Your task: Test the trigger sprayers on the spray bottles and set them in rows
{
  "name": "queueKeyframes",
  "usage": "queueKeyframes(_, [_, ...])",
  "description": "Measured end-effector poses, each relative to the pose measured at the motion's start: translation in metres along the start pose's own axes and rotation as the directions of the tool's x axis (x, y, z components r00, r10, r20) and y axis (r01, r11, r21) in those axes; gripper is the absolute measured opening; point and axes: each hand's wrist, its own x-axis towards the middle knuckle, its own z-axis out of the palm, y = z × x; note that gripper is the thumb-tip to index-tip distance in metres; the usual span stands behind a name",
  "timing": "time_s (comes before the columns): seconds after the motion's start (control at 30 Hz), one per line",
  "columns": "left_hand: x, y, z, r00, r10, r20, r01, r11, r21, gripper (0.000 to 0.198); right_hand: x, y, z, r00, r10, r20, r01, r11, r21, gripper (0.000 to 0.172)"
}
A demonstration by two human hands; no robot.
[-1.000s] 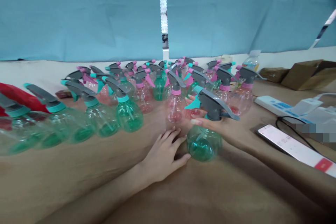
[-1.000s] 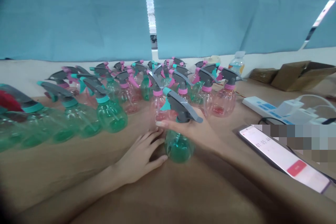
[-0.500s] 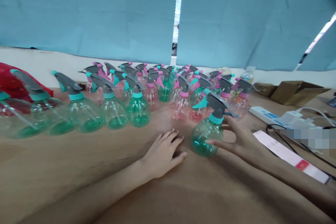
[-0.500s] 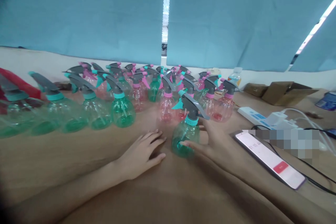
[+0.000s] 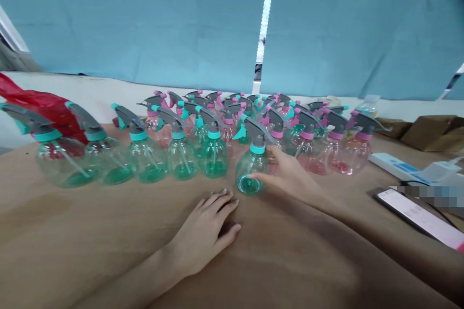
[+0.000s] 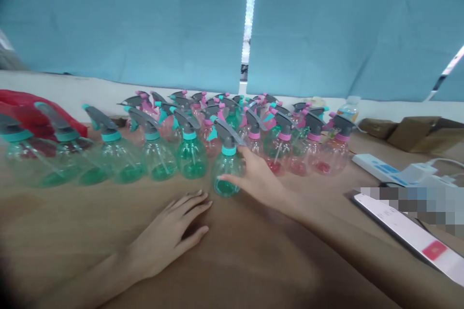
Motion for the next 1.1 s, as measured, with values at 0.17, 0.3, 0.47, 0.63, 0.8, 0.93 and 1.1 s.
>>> queueKeyframes(0.17, [-0.001,0.001,-0.001,1.000,0.001,0.004,-0.001,1.000,-0.020,0.041,0.026,0.010,0.018,0.998,0.008,-0.069,-0.014,0.996,-0.088,0.068])
queueKeyframes(0.3, [0.000,0.002,-0.002,1.000,-0.011,0.009,0.011,0.999,-0.030,0.041,0.034,0.014,0.020,0.998,0.017,-0.069,-0.024,0.994,-0.110,0.067])
queueKeyframes(0.47, [0.001,0.003,-0.002,0.999,-0.021,0.029,0.022,1.000,-0.022,0.042,0.037,0.008,0.019,0.997,0.047,-0.057,-0.053,0.991,-0.121,0.066])
queueKeyframes(0.63, [0.001,0.002,-0.003,0.999,-0.026,0.038,0.027,1.000,-0.013,0.042,0.043,0.004,0.020,0.995,0.069,-0.066,-0.077,0.988,-0.136,0.066])
queueKeyframes(0.8, [0.002,0.001,-0.003,0.999,-0.026,0.042,0.026,1.000,0.000,0.042,0.041,0.001,0.021,0.993,0.072,-0.097,-0.086,0.986,-0.142,0.072])
queueKeyframes(0.93, [0.003,0.001,-0.003,0.999,-0.019,0.030,0.019,1.000,0.000,0.041,0.024,-0.001,0.005,0.990,0.009,-0.143,-0.028,0.991,-0.134,0.065])
queueKeyframes(1.1, [0.005,0.000,-0.002,1.000,-0.014,0.010,0.014,1.000,0.003,0.040,0.000,0.015,-0.032,0.985,0.053,-0.165,-0.079,0.984,-0.156,0.021])
